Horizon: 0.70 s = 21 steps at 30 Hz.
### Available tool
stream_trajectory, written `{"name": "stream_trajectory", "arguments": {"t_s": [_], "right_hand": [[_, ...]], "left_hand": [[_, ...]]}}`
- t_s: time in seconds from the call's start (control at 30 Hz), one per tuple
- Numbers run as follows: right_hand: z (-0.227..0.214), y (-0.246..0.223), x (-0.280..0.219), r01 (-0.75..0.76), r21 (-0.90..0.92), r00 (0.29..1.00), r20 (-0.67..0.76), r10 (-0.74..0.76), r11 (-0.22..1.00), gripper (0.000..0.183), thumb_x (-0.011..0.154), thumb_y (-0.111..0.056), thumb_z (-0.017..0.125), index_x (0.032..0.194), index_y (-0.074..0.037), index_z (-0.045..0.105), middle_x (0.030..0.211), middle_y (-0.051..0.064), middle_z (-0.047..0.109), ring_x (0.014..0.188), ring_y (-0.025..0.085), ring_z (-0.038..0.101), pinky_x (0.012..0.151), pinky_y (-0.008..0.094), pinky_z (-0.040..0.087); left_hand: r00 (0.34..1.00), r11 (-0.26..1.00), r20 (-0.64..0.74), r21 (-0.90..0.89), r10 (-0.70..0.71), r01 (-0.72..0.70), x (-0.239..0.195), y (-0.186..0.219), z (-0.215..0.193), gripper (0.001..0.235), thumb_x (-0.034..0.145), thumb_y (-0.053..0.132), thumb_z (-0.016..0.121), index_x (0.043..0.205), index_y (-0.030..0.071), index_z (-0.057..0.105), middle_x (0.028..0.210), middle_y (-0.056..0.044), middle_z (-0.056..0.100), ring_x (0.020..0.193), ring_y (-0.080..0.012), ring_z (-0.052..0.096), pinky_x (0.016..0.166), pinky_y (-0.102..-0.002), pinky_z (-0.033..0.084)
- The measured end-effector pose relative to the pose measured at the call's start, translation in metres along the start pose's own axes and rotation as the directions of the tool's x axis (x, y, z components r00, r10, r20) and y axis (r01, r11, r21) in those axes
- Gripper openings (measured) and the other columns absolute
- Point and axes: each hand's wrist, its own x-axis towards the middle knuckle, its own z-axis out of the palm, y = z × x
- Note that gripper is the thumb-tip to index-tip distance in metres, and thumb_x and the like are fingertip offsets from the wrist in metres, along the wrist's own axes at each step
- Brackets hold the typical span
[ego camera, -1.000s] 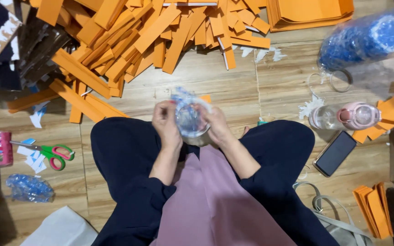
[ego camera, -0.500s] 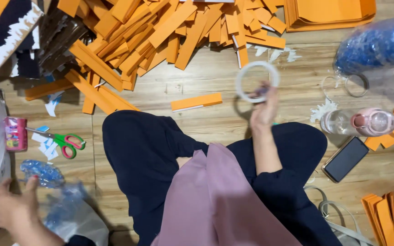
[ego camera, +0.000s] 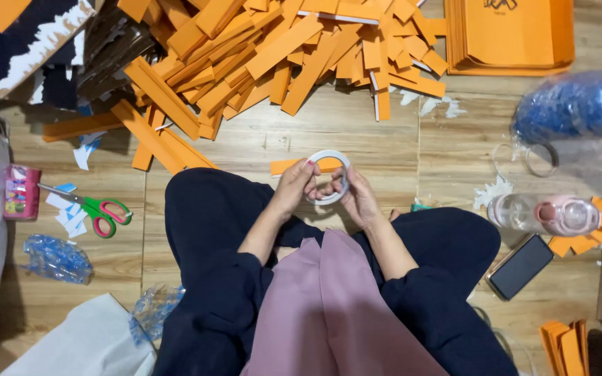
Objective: Applying double-sided tape to orange paper strips while sitting on the floor
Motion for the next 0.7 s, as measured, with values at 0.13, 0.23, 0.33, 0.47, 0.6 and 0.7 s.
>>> {"name": "stream_trajectory", "arguments": {"t_s": [0.13,0.23,0.33,0.47,0.6,0.7], "right_hand": [[-0.019,0.01,0.012,-0.062,-0.143,0.997,0.035,0.067,0.988,0.05,0.093,-0.044,0.039,0.082,0.0,0.058,0.048,0.001,0.035,0.052,0.02,0.056,0.055,0.024,0.048],[-0.01,0.026,0.013,-0.123,-0.292,0.986,0.07,0.149,0.949,0.035,0.092,-0.031,0.047,0.074,-0.002,0.056,0.045,0.001,0.031,0.04,0.017,0.046,0.044,0.027,0.044],[0.014,0.014,0.009,-0.173,-0.361,0.972,0.086,0.217,0.917,0.057,0.093,-0.045,0.042,0.068,0.003,0.06,0.041,0.002,0.034,0.038,0.017,0.048,0.043,0.025,0.042],[0.021,0.0,0.009,-0.147,-0.205,0.981,0.096,0.169,0.968,0.052,0.09,-0.045,0.044,0.072,0.003,0.059,0.053,0.009,0.048,0.057,0.021,0.06,0.055,0.021,0.043],[0.041,-0.013,0.001,-0.143,-0.156,0.982,0.099,0.16,0.977,0.046,0.089,-0.04,0.049,0.079,0.003,0.06,0.061,0.013,0.056,0.061,0.018,0.058,0.066,0.025,0.047],[0.006,0.01,0.008,-0.203,-0.101,0.978,0.035,0.207,0.974,0.039,0.086,-0.034,0.055,0.079,0.003,0.06,0.067,0.013,0.058,0.05,0.008,0.047,0.059,0.029,0.054]], "left_hand": [[0.99,0.975,-0.106,0.192,-0.095,0.114,-0.017,0.026,0.002,0.056,0.095,0.043,0.034,0.05,0.012,0.044,0.032,-0.001,0.037,0.028,-0.0114,0.045,0.033,-0.018,0.038],[0.992,0.799,-0.11,0.591,-0.059,0.113,-0.021,-0.001,-0.026,0.045,0.092,0.041,0.046,0.062,0.01,0.056,0.045,-0.008,0.049,0.049,-0.0163,0.053,0.048,-0.029,0.045],[0.973,0.972,-0.154,0.137,-0.169,0.191,-0.024,0.005,-0.023,0.047,0.094,0.034,0.045,0.062,0.003,0.055,0.04,0.002,0.034,0.031,-0.0081,0.036,0.031,-0.02,0.036],[0.968,0.957,-0.151,-0.24,-0.201,0.162,-0.013,0.024,-0.013,0.049,0.095,0.042,0.035,0.06,0.009,0.04,0.042,0.009,0.02,0.03,-0.0027,0.027,0.033,-0.017,0.031],[0.964,0.907,-0.118,-0.383,-0.237,0.176,-0.011,0.036,-0.01,0.051,0.095,0.047,0.032,0.054,0.015,0.035,0.039,0.01,0.02,0.03,-0.0028,0.029,0.039,-0.017,0.035],[0.972,0.959,-0.122,-0.224,-0.201,0.171,-0.013,0.023,-0.015,0.055,0.093,0.049,0.036,0.056,0.01,0.045,0.038,0.005,0.027,0.033,-0.0079,0.038,0.042,-0.022,0.042]]}}
